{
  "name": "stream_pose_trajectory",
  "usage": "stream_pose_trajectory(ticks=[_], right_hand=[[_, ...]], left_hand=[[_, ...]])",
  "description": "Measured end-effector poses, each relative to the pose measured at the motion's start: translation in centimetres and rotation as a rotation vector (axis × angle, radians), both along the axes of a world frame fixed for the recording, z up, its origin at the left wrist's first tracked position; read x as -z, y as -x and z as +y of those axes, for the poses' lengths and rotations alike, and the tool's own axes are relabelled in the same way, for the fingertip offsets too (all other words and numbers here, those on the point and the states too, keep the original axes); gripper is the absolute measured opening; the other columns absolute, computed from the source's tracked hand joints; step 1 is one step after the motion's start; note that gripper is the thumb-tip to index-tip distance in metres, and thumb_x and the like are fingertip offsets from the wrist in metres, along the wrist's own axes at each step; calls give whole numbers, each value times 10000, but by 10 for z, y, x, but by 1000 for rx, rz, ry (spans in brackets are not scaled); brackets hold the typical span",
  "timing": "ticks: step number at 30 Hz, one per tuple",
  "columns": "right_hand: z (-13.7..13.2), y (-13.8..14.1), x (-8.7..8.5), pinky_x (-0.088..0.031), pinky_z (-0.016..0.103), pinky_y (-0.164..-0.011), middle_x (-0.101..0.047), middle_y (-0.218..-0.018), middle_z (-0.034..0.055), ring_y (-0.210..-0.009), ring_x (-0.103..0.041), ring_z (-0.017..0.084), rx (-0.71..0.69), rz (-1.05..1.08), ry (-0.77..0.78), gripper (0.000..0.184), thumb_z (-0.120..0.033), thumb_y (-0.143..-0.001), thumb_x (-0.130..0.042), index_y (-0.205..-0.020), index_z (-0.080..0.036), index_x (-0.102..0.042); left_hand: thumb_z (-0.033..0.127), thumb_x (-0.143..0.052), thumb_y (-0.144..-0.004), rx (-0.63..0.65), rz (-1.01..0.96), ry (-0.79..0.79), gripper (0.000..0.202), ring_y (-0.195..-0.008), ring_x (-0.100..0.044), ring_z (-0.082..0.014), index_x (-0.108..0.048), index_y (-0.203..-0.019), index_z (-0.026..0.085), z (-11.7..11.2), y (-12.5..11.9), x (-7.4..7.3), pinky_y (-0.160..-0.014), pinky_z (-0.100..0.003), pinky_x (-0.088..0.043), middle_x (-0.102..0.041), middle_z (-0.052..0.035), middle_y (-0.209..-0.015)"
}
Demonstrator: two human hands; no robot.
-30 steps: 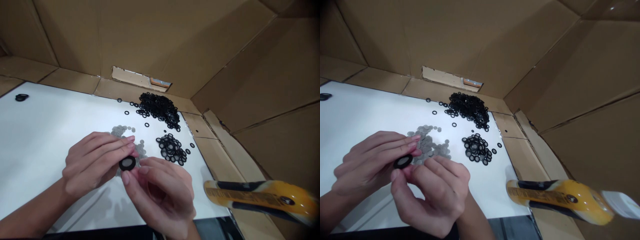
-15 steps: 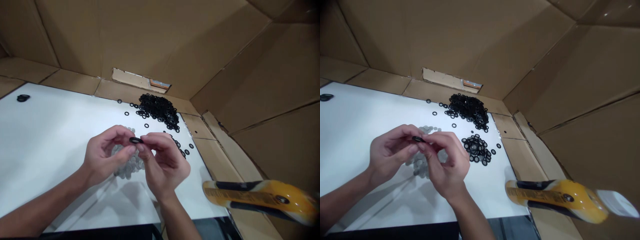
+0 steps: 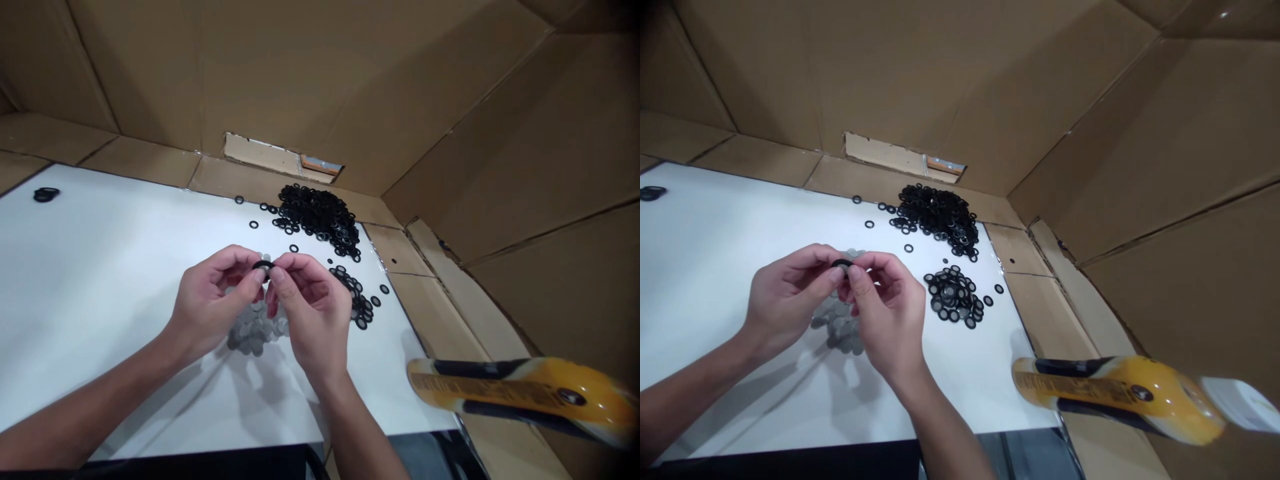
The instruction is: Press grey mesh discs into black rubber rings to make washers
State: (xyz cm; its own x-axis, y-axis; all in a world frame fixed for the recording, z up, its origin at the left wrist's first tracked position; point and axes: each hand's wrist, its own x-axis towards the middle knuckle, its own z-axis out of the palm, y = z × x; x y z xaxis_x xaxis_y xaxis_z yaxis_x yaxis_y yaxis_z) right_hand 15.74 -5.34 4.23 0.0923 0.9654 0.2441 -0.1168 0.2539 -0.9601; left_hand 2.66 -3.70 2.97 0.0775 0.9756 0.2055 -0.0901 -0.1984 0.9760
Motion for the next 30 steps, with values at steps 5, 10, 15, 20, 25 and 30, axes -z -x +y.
stream_pose_trajectory(ticks=[5, 10, 15, 20, 25, 30], right_hand=[[-1, 3, 1, -486, 196, -448, -587, -581, -45, -459, -525, 76, 54, -25, -42, 129, -284, -849, -700, -828, -171, -642], [-2, 1, 0, -486, 197, -463, -610, -596, -39, -474, -544, 79, 67, -49, -69, 91, -247, -844, -709, -826, -170, -664], [-3, 0, 0, -481, 188, -478, -612, -597, -41, -484, -544, 72, 68, -52, -4, 74, -229, -859, -708, -823, -175, -674], [-4, 3, 1, -481, 177, -487, -617, -613, -47, -485, -529, 57, 89, 1, -25, 57, -206, -869, -698, -831, -176, -667], [-3, 3, 1, -510, 186, -515, -672, -679, -29, -525, -584, 65, 99, -4, -24, 48, -201, -861, -709, -834, -177, -677], [-1, 2, 3, -540, 213, -543, -738, -800, 6, -646, -694, 120, 126, -29, -20, 50, -225, -848, -732, -866, -190, -702]], left_hand=[[244, -700, -836, 9, 18, 9, 63, -632, -635, -134, -677, -826, 186, 0, 1, 3, -598, -247, -546, -668, 4, -724], [230, -704, -834, -13, 13, -3, 63, -616, -642, -124, -683, -815, 173, 0, 1, 1, -600, -239, -561, -669, 5, -719], [228, -691, -845, -34, 39, 25, 64, -630, -653, -113, -684, -817, 170, -1, -1, -1, -618, -217, -566, -673, 12, -726], [221, -695, -839, -21, 51, 16, 55, -629, -646, -103, -683, -816, 173, -1, 0, 0, -625, -199, -562, -665, 22, -718], [218, -697, -846, -27, 53, 8, 45, -630, -651, -92, -694, -819, 183, 0, 1, 3, -623, -179, -559, -675, 28, -729], [276, -729, -843, -22, 26, 14, 85, -661, -670, -102, -717, -873, 198, 2, 2, 4, -632, -185, -569, -703, 21, -774]])
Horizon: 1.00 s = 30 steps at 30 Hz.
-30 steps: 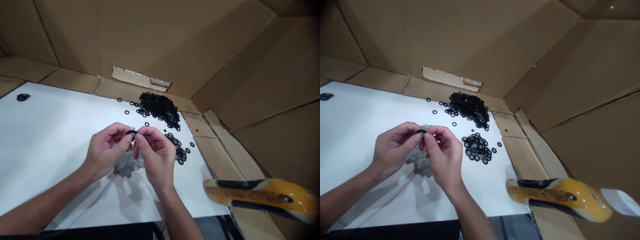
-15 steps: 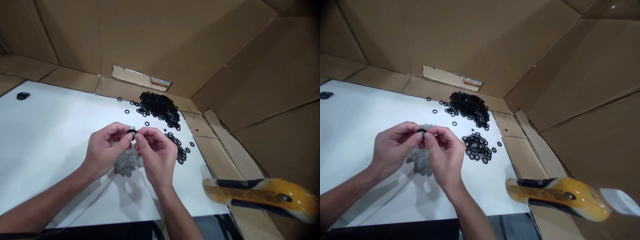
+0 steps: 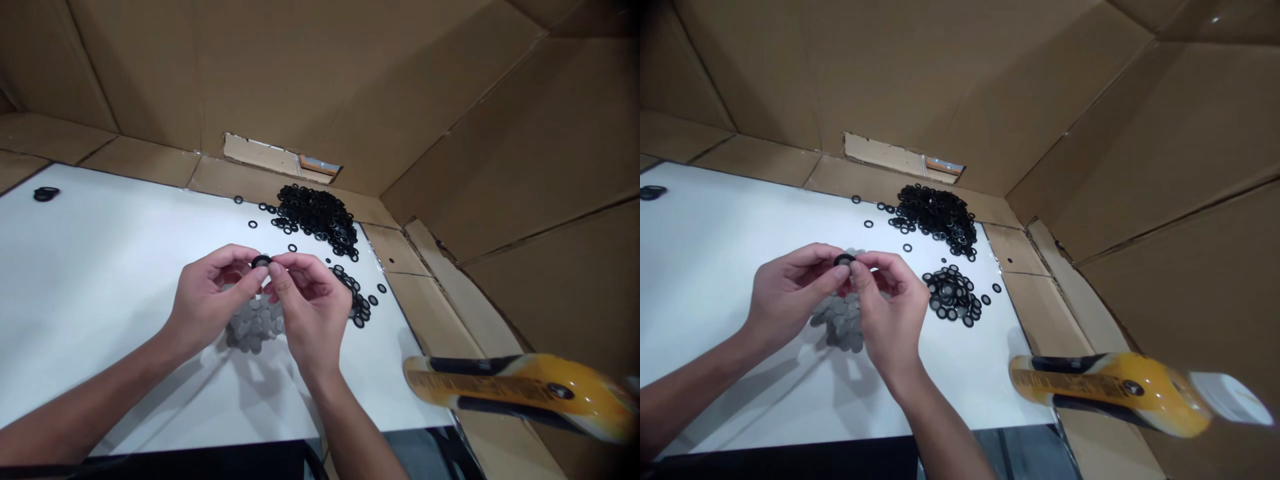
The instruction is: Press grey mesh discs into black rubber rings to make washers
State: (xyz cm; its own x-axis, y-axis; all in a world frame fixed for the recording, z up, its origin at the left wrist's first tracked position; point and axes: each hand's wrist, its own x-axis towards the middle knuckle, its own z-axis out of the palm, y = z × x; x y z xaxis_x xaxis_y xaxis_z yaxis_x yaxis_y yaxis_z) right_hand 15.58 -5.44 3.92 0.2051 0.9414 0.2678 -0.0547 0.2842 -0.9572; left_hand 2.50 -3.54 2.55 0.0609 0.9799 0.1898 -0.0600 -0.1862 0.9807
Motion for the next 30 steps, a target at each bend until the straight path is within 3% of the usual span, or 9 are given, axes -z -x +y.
stream_pose_trajectory(ticks=[4, 7, 14, 22, 26, 30], right_hand=[[2, -6, 0, -545, 238, -576, -737, -848, 10, -668, -693, 125, -7, -130, -8, 97, -246, -863, -717, -951, -205, -722], [6, -13, 0, -534, 251, -626, -699, -880, 12, -742, -665, 131, -2, -311, -37, 50, -253, -873, -701, -886, -205, -709], [9, -12, 6, -473, 259, -682, -599, -885, 28, -796, -582, 137, 34, -664, -120, 117, -172, -953, -474, -865, -186, -550], [5, -5, 9, -465, 270, -673, -604, -868, 27, -773, -581, 147, 52, -571, 14, 137, -217, -963, -437, -849, -197, -512], [4, -5, 8, -483, 272, -683, -629, -836, 20, -763, -598, 148, 56, -502, -18, 118, -230, -944, -518, -841, -194, -562], [6, -4, 8, -517, 267, -647, -660, -794, 10, -709, -641, 144, -18, -297, 15, 99, -245, -912, -600, -828, -194, -607]], left_hand=[[301, -682, -886, 27, 41, -17, 107, -651, -656, -98, -694, -869, 196, 2, 0, 2, -620, -184, -555, -685, 22, -772], [299, -641, -915, 62, 165, -97, 96, -687, -652, -101, -678, -919, 211, 4, 1, 6, -639, -192, -547, -680, 19, -824], [225, -589, -920, -6, 478, -352, 54, -739, -632, -110, -641, -913, 212, 6, 2, 8, -588, -187, -497, -674, 10, -878], [267, -614, -915, 7, 414, -242, 68, -730, -657, -118, -646, -899, 210, 3, 2, 12, -627, -209, -517, -696, 11, -867], [272, -636, -905, -18, 337, -198, 65, -742, -673, -122, -664, -902, 213, 3, 1, 12, -695, -218, -543, -707, 17, -855], [293, -653, -894, -50, 257, -115, 87, -717, -685, -133, -678, -893, 209, 1, -1, 8, -663, -222, -560, -723, 9, -838]])
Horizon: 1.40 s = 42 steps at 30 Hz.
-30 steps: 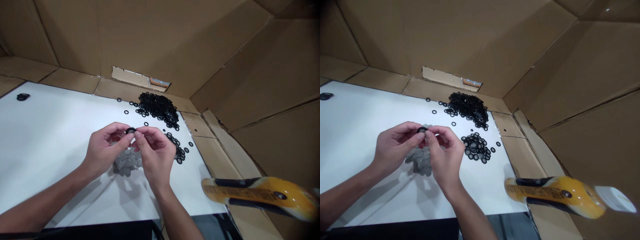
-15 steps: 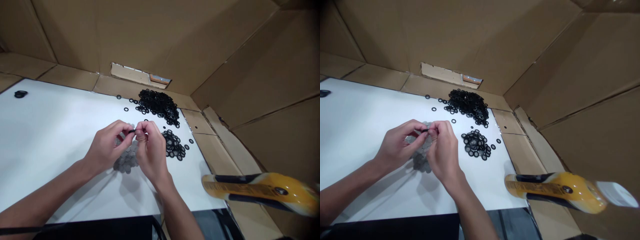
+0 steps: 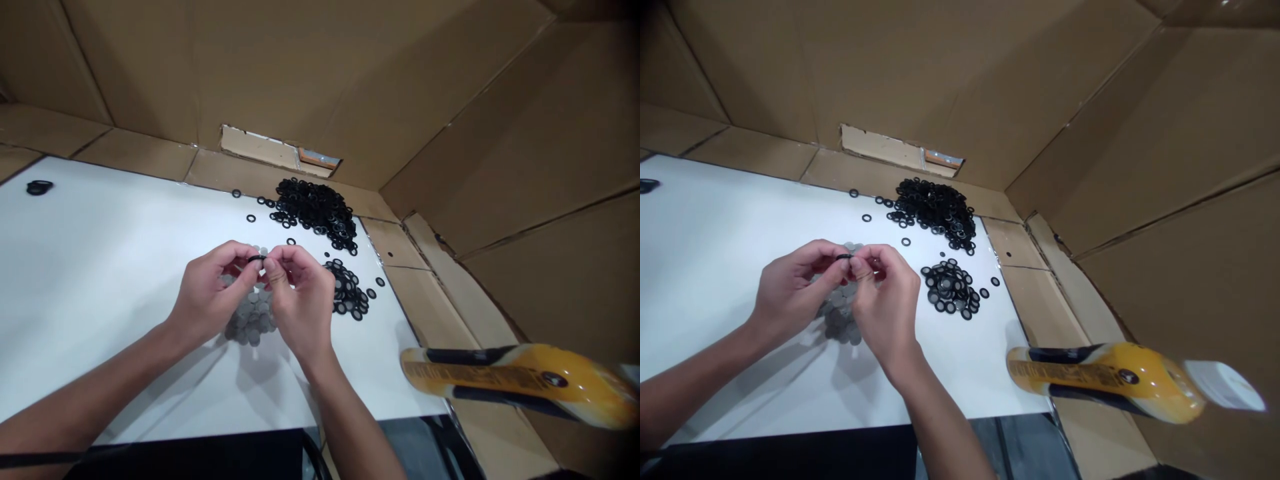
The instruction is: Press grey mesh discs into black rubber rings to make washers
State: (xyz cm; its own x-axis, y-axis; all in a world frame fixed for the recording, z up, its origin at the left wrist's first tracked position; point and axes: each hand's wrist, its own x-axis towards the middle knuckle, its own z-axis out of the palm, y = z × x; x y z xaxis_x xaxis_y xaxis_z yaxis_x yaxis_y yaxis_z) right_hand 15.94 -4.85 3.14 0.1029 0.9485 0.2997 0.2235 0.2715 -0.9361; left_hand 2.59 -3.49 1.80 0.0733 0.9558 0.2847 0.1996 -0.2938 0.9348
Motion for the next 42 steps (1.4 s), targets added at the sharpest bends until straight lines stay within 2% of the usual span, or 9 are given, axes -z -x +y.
stream_pose_trajectory(ticks=[4, 10, 15, 19, 23, 29, 37, 40, 42], right_hand=[[3, 1, 0, -548, 267, -609, -669, -766, 4, -667, -654, 145, -42, 165, 67, 86, -279, -891, -640, -868, -197, -626], [4, 0, 4, -537, 263, -641, -652, -872, 31, -780, -621, 155, -4, 50, 79, 129, -319, -907, -617, -877, -194, -620], [5, -1, 3, -493, 255, -617, -588, -834, 9, -701, -568, 129, -44, 66, 61, 150, -325, -944, -561, -864, -198, -567], [7, -3, 1, -485, 241, -579, -602, -786, -10, -651, -571, 118, -126, 129, 119, 156, -338, -932, -589, -874, -193, -588], [7, -4, 2, -500, 252, -616, -618, -817, 6, -719, -591, 137, -105, 83, 106, 157, -347, -926, -596, -887, -195, -589], [3, 0, 5, -473, 274, -656, -570, -862, 14, -761, -569, 145, -73, -110, 89, 187, -373, -999, -434, -917, -214, -491], [-1, 5, 6, -469, 282, -658, -540, -823, 2, -747, -561, 148, -35, -103, 93, 222, -391, -1018, -390, -889, -221, -450], [1, 2, 5, -492, 284, -692, -582, -827, 2, -745, -580, 141, -39, -137, 16, 177, -348, -1012, -435, -898, -222, -484], [3, -1, 5, -510, 297, -734, -620, -865, 16, -796, -601, 152, 0, -225, -144, 122, -290, -996, -476, -906, -227, -528]], left_hand=[[334, -671, -886, -23, -95, 89, 133, -667, -687, -137, -678, -882, 202, 0, -3, -5, -621, -224, -570, -721, 8, -774], [346, -700, -858, -30, -188, 158, 157, -653, -685, -146, -681, -852, 190, 4, -4, -6, -575, -227, -565, -722, -2, -774], [328, -729, -830, 79, -174, 212, 150, -641, -677, -147, -704, -837, 181, 5, -4, -5, -595, -228, -561, -702, 5, -706], [311, -703, -849, 48, -181, 196, 145, -632, -673, -142, -705, -800, 175, 4, -4, -6, -595, -227, -560, -699, 2, -699], [331, -698, -856, 12, -168, 176, 159, -634, -672, -141, -710, -813, 179, 4, -3, -7, -587, -226, -560, -700, 3, -716], [310, -713, -844, 36, -207, 179, 129, -636, -676, -144, -712, -845, 181, 5, -2, -6, -613, -244, -575, -712, -2, -731], [304, -731, -841, 52, -229, 150, 129, -637, -680, -145, -738, -846, 175, 6, 1, -1, -615, -252, -576, -717, -5, -717], [300, -764, -817, 49, -239, 106, 117, -637, -676, -141, -745, -845, 187, 6, 2, 0, -620, -258, -580, -732, -1, -742], [299, -770, -816, -16, -175, 12, 100, -670, -688, -149, -761, -860, 210, 6, 4, 0, -648, -276, -591, -755, -5, -793]])
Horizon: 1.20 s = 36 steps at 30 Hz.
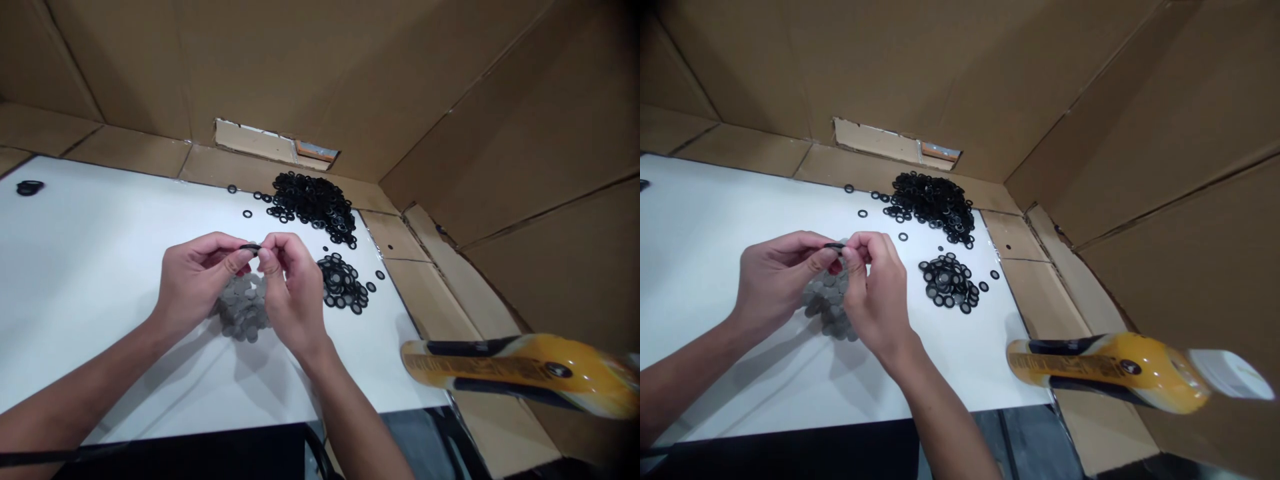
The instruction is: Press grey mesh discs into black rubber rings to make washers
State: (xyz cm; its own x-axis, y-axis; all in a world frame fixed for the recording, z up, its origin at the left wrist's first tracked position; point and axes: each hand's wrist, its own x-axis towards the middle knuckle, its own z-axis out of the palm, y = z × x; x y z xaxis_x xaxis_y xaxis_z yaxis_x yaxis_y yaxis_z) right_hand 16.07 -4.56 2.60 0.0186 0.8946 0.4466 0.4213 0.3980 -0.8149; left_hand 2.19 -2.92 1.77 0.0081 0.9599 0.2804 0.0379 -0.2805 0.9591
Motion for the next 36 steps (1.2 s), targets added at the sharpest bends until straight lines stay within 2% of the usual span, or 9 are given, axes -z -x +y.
stream_pose_trajectory(ticks=[3, 5, 8, 13, 18, 24, 27, 31, 36], right_hand=[[-1, -5, 0, -533, 336, -774, -668, -944, 49, -891, -633, 185, 48, -161, -305, 148, -173, -961, -479, -941, -251, -604], [-6, -6, -1, -551, 341, -727, -692, -915, 46, -852, -658, 193, 54, -242, -434, 202, -138, -923, -502, -928, -280, -647], [-16, -4, -5, -556, 327, -583, -694, -791, 11, -682, -656, 183, 130, -245, -478, 182, -149, -883, -575, -846, -309, -653], [-30, 0, -13, -567, 322, -513, -693, -748, -10, -619, -663, 181, 176, -171, -515, 233, -75, -821, -648, -900, -294, -636], [-32, -3, -14, -549, 319, -485, -662, -688, -5, -621, -668, 192, 107, -151, -554, 246, -40, -778, -673, -847, -275, -652], [-20, -8, -4, -591, 323, -626, -712, -854, 22, -775, -702, 193, 127, -326, -748, 323, -12, -811, -608, -928, -306, -673], [-14, -5, -2, -589, 319, -664, -725, -896, 34, -804, -702, 187, 93, -302, -621, 314, -34, -852, -566, -1034, -284, -621], [-9, 4, 0, -568, 319, -652, -700, -883, 45, -797, -666, 184, -18, -184, -535, 203, -96, -870, -576, -1025, -226, -572], [-7, 8, 2, -535, 287, -646, -633, -835, 25, -750, -607, 142, -33, 56, -383, 145, -89, -879, -564, -968, -198, -593]], left_hand=[[244, -744, -842, -162, 171, -275, 109, -784, -722, -172, -782, -935, 286, -3, 5, 1, -717, -304, -601, -783, 4, -904], [200, -748, -833, -223, 246, -467, 189, -818, -739, -185, -778, -966, 331, -5, 10, 3, -713, -313, -605, -789, 20, -932], [157, -756, -818, -207, 295, -639, 267, -847, -759, -204, -759, -996, 356, -8, 16, 5, -696, -328, -619, -796, 31, -930], [80, -737, -808, -178, 325, -729, 400, -934, -762, -221, -716, -1093, 359, -12, 18, 6, -728, -352, -638, -795, 29, -995], [70, -705, -832, -150, 291, -711, 389, -951, -759, -212, -712, -1102, 350, -15, 16, 5, -761, -361, -635, -792, 32, -1016], [151, -694, -864, -162, 266, -633, 229, -937, -750, -210, -719, -1026, 311, -15, 15, 3, -769, -361, -634, -781, 3, -1029], [131, -696, -856, -149, 145, -640, 199, -877, -732, -183, -704, -993, 275, -9, 11, 0, -744, -331, -621, -760, -13, -999], [80, -692, -848, 8, 14, -642, 216, -816, -678, -153, -705, -988, 244, -3, 5, -6, -649, -257, -576, -708, -16, -885], [180, -713, -871, 46, -13, -323, 156, -769, -648, -124, -703, -1019, 229, -4, 1, -11, -655, -222, -552, -687, -15, -895]])
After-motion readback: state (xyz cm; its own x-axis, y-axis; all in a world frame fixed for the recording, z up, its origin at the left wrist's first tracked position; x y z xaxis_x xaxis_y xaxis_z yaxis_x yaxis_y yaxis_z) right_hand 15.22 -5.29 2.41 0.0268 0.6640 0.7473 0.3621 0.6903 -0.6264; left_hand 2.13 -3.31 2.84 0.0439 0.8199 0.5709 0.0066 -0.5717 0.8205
